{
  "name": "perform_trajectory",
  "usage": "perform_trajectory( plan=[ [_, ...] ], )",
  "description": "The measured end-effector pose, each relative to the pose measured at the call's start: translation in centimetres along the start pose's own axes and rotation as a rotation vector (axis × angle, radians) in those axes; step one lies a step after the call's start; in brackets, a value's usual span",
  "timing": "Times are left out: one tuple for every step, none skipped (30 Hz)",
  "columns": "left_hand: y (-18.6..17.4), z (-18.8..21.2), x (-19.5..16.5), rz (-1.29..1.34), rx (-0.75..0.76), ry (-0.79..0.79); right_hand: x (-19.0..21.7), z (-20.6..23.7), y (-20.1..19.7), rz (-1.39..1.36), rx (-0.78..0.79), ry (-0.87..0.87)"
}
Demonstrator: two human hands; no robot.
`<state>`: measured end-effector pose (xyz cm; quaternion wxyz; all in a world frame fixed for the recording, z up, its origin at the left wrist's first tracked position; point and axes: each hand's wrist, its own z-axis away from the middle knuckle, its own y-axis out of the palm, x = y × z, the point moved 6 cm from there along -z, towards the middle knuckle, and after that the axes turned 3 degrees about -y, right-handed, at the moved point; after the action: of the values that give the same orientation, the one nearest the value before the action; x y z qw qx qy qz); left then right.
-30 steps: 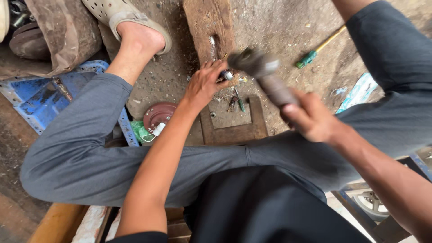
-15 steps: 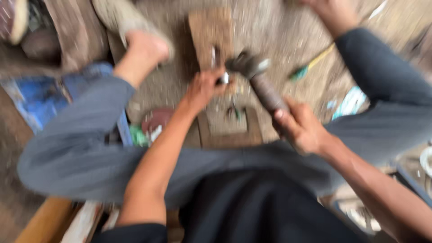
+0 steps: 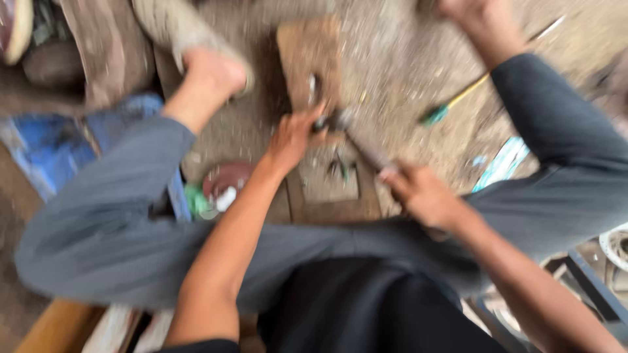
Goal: The person sits on the floor and uses a hammer and chisel to carve a hole into a small wooden block. After finishing the carving, they handle a cylindrical metal object and then use a screwdriver to adjust a white electrical component mounted on a red circular base.
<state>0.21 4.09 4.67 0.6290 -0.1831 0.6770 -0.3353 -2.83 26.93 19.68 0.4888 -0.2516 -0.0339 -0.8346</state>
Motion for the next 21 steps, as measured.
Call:
perform_trajectory(
  plan=[
    [-0.6,0.1,-0.8,-0.057,-0.061,0.055,0.0,0.0,0.2,-0.126,0.013,-0.022],
    [-0.1,0.0,-0.6,0.001,0.046,-0.05,0.0,-0.2,0.2,-0.254,0.019,-0.039],
    [0.4,-0.2,-0.3,0.049,0.135,-0.13,0.1,-0.3,0.1,-0.377,-0.003,-0.075],
    [0.8,-0.4,-0.2,0.088,0.206,-0.188,0.1,-0.5,0.1,-0.356,0.001,-0.084],
    [1.2,-0.4,0.2,0.102,0.256,-0.262,-0.1,-0.8,0.0,-0.334,0.002,-0.092],
    [1.6,-0.4,0.6,0.122,0.311,-0.347,-0.3,-1.1,0.1,-0.311,0.012,-0.091],
    [2.0,-0.2,1.2,0.146,0.372,-0.442,-0.8,-1.4,0.3,-0.159,0.043,-0.055],
    [1.4,-0.6,0.8,0.125,0.263,-0.33,-1.3,-1.8,0.4,-0.008,0.076,-0.02],
    [0.8,-0.8,0.3,0.104,0.155,-0.21,-1.9,-2.2,0.5,0.142,0.103,0.013],
    [0.1,-0.9,-0.3,0.083,0.049,-0.079,-2.2,-2.7,0.4,0.054,0.085,0.02],
    [0.1,-0.8,-0.1,0.095,0.061,-0.099,-2.7,-3.2,0.2,-0.028,0.068,0.027],
    [0.2,-0.7,0.1,0.107,0.072,-0.128,-3.1,-3.8,0.2,-0.106,0.06,0.033],
    [0.3,-0.6,0.2,0.119,0.089,-0.165,-3.7,-4.4,-0.3,-0.139,-0.014,0.047],
    [0.7,-0.5,0.7,0.192,0.147,-0.27,-4.4,-5.0,-0.7,-0.175,-0.08,0.064],
    [1.0,-0.5,1.1,0.26,0.204,-0.369,-5.1,-5.6,-1.2,-0.214,-0.152,0.076],
    [1.3,-0.7,1.4,0.325,0.254,-0.455,-5.6,-6.3,-1.5,-0.171,-0.195,0.074],
    [0.5,-1.2,1.8,0.449,0.134,-0.493,-6.2,-7.0,-1.9,-0.127,-0.245,0.071],
    [-0.3,-1.8,2.2,0.577,0.019,-0.53,-6.7,-7.6,-2.3,-0.084,-0.295,0.073],
    [-1.0,-2.2,2.5,0.71,-0.093,-0.568,-6.7,-8.2,-2.9,0.056,-0.387,-0.003],
    [-2.5,-2.9,2.9,0.83,-0.243,-0.476,-6.6,-8.8,-3.4,0.198,-0.469,-0.077],
    [-4.2,-3.3,3.4,0.946,-0.395,-0.385,-6.4,-9.3,-3.6,0.341,-0.542,-0.152]
  ],
)
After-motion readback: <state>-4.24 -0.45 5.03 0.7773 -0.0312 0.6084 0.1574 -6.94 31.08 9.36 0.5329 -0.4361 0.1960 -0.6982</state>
